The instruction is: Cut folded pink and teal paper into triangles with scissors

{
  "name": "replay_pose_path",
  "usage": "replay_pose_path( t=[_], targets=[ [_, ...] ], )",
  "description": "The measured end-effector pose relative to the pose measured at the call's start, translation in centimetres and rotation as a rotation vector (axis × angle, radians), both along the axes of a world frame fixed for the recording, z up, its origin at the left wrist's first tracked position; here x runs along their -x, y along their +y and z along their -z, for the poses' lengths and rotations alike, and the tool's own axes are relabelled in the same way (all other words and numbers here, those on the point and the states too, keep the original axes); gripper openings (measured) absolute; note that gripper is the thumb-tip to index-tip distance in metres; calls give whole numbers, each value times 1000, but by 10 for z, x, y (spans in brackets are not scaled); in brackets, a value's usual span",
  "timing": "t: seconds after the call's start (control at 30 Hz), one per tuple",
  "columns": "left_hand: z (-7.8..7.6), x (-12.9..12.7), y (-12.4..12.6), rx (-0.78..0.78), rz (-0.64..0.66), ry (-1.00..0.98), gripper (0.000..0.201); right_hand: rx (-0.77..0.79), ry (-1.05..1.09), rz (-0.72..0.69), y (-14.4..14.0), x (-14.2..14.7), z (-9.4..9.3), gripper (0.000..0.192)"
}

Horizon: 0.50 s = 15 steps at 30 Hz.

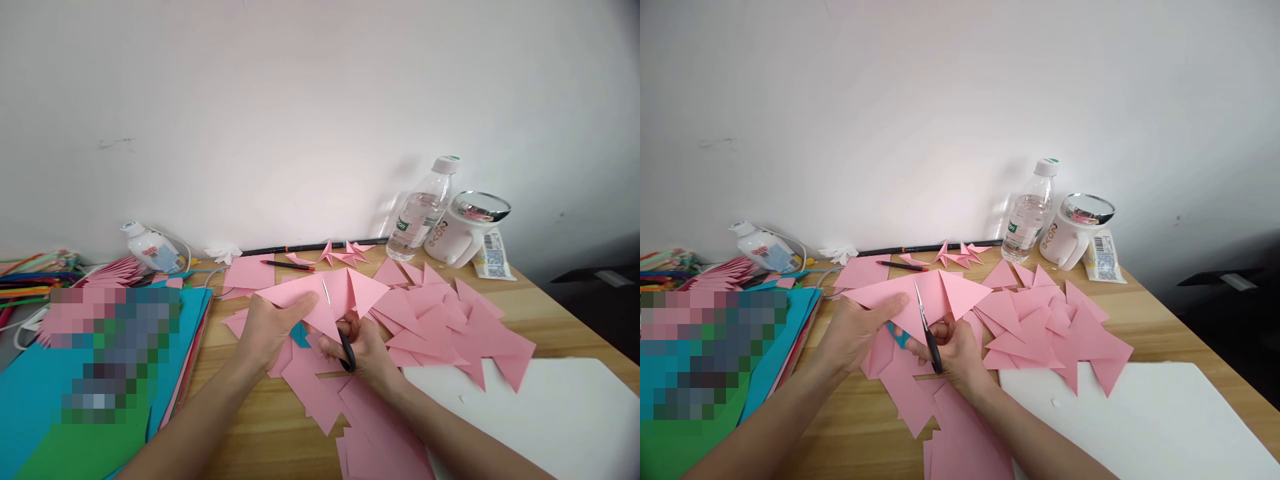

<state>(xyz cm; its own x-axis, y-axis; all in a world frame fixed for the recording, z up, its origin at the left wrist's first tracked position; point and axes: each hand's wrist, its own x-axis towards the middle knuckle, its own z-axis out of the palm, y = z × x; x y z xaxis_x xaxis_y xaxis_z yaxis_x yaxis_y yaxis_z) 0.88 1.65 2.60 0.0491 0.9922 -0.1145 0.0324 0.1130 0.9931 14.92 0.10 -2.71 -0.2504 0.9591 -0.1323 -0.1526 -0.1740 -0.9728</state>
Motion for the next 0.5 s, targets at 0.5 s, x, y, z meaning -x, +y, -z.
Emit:
replay_pose_path(
  t=[0.5],
  targets=[
    [0, -4, -1, 0, 50, -37, 15, 16, 54, 25, 2, 2, 2, 43]
  ],
)
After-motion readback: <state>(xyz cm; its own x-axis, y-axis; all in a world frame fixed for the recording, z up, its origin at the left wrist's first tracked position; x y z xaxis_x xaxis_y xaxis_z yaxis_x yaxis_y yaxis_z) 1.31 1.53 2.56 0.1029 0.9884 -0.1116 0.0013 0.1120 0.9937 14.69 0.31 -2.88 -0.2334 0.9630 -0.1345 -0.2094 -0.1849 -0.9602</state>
